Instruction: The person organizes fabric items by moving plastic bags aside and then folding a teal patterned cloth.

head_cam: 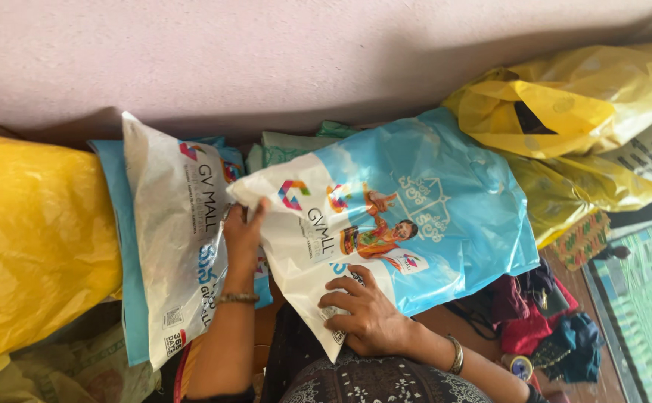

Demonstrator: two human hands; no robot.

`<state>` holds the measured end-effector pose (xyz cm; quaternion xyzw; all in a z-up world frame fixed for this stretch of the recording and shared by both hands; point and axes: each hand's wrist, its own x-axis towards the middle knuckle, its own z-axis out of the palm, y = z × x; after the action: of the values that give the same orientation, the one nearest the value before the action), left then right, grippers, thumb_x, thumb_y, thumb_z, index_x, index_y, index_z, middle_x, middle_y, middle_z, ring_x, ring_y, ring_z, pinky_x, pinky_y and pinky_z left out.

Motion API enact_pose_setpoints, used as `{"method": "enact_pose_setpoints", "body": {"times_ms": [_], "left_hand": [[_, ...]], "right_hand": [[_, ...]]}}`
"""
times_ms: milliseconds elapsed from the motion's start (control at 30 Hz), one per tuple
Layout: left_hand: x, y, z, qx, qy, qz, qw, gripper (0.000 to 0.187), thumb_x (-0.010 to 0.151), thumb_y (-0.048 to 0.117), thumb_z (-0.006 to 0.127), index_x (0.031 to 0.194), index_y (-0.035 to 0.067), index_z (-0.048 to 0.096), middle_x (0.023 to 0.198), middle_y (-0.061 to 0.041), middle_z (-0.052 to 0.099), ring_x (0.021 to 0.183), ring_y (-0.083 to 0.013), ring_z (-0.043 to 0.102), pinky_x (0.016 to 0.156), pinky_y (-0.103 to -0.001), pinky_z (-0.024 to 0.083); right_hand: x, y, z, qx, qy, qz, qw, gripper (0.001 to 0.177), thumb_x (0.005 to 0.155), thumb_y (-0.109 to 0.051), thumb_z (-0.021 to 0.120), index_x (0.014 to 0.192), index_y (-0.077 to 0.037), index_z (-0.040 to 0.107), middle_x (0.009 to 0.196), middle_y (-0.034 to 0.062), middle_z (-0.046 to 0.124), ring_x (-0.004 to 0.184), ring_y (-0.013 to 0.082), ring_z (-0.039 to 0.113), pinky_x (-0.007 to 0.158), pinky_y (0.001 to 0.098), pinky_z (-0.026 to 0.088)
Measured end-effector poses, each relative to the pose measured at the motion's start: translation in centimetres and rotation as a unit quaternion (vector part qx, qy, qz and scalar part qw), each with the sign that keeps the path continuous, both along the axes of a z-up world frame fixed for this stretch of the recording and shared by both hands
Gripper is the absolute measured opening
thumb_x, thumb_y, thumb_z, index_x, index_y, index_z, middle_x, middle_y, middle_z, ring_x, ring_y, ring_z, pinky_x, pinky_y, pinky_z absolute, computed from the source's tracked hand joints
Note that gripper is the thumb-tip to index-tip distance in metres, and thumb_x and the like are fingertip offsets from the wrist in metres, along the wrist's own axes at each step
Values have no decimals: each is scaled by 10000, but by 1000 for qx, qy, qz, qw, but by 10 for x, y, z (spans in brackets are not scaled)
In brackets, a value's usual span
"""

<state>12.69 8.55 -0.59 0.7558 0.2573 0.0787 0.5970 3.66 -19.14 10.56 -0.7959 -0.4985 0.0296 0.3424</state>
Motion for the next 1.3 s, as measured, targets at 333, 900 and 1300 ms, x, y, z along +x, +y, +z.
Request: {"method": "enact_pose_setpoints", "body": {"times_ms": [333, 900, 1300], "left_hand": [[50, 8, 10, -9, -111, 56, 992, 462, 951, 446, 744, 899, -12, 720, 789, -33, 678, 750, -122, 561, 704, -308, 474], [62, 98, 41, 230, -38, 91, 968, 346, 1074, 359, 680, 1025, 24, 754, 866, -183, 716, 804, -365, 673, 764, -467, 512], [-81, 5, 28, 11, -116, -82, 990, 939, 808, 166, 825, 1568, 48, 287, 1592, -191, 394, 1470, -285, 399, 1213, -403, 312]], "right_hand": [[-17, -4, 0, -9, -17, -46, 999, 165, 720, -86, 785, 867, -152, 750, 1243, 62, 659, 1317, 333, 538, 1101, 661, 301], [-23, 8, 10, 76, 103, 120, 985, 276, 806, -60, 767, 1072, -131, 750, 1290, 58, 688, 1367, 304, 600, 1232, 557, 372], [84, -102, -49, -9, 21, -372, 928, 436, 924, -344, 758, 1325, -194, 673, 1514, 101, 579, 1450, 315, 526, 1207, 507, 432]]}}
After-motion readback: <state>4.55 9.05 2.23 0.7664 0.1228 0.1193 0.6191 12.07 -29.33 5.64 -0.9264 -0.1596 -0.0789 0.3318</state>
